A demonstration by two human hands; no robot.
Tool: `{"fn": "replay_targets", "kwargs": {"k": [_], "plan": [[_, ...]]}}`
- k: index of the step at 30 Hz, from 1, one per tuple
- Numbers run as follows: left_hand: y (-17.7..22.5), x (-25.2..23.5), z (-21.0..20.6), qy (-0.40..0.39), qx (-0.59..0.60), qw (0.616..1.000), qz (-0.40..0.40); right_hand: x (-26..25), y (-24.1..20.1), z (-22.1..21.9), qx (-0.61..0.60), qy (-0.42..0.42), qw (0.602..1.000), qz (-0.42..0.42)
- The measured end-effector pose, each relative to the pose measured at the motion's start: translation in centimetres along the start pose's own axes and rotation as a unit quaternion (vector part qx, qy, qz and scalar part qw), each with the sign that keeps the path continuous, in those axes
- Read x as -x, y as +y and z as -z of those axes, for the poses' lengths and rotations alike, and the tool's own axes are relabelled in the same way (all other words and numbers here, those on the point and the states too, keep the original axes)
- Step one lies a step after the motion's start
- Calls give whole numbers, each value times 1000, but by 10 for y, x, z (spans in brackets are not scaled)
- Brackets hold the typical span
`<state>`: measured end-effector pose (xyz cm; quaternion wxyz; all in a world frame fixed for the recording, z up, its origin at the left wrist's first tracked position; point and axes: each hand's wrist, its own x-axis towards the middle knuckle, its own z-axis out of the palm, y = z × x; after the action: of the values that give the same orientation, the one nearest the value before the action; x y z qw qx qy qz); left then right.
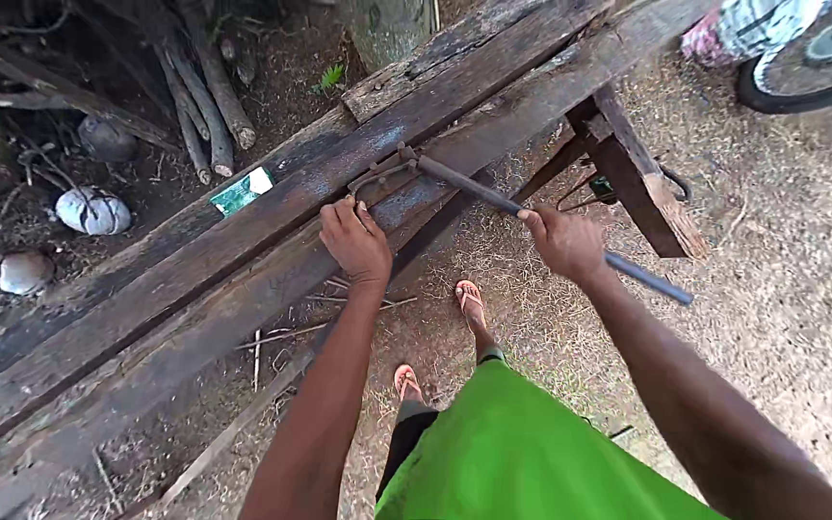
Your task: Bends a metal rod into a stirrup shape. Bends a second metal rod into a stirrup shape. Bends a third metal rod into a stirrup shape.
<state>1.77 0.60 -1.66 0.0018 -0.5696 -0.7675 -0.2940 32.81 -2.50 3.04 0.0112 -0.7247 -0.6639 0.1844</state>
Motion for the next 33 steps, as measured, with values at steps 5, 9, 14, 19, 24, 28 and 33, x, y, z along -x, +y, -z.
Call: {"fn": "replay_targets", "kwargs": {"k": [5,9,14,19,24,28,33], "plan": [[0,-3,4,-16,5,1000,-7,83,-102,-58,-106,22,976,-188],[0,-6,9,-32,15,999,-11,89,-106,-58,-148,-60,973,-164],[0,-5,9,-21,23,999,-20,70,-51,-46,-116,-122,986,9],[-5,-2,2,11,10,999,-32,66,-37,-67,-210,-105,971,52],[-6,-2,1,26,-3,999,-30,62,-30,-72,-308,-150,938,60],[-6,-1,-2,32,-3,999,-30,59,-27,-71,-430,-198,880,45],[-7,-2,-4,41,6,999,-33,58,-26,-73,-330,-149,930,60]]}}
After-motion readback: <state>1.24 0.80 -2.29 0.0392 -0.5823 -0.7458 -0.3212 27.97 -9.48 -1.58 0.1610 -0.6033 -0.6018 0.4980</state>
